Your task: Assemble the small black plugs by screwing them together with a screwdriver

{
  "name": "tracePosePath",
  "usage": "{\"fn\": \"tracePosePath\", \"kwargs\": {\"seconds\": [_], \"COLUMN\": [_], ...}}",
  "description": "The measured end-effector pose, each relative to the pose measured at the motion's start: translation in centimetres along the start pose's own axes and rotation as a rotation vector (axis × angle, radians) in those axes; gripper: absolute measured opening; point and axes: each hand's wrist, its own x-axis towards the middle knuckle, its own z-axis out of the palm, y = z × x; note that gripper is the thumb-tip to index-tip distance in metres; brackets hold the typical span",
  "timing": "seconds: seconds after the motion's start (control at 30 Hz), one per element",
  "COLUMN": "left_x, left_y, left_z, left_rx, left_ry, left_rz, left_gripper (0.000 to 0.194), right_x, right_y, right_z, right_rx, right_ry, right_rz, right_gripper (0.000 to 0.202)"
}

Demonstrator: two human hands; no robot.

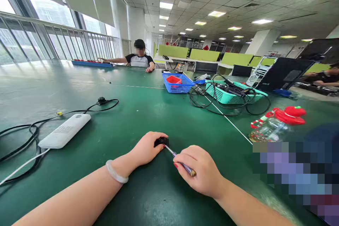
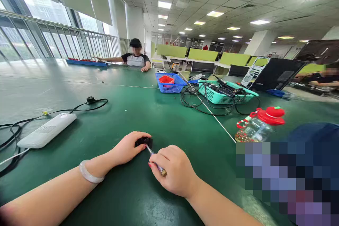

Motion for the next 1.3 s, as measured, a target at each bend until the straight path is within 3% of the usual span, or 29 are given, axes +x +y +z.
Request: {"fn": "tracePosePath", "kwargs": {"seconds": [1.3], "left_x": [0.15], "left_y": [0.03], "left_z": [0.07], "left_rx": [0.007], "left_ry": [0.013], "left_rz": [0.024], "left_gripper": [0.036], "right_x": [0.17], "right_y": [0.11], "right_z": [-0.06], "right_rx": [-0.005], "right_ry": [-0.013], "right_rz": [-0.007], "right_gripper": [0.01]}}
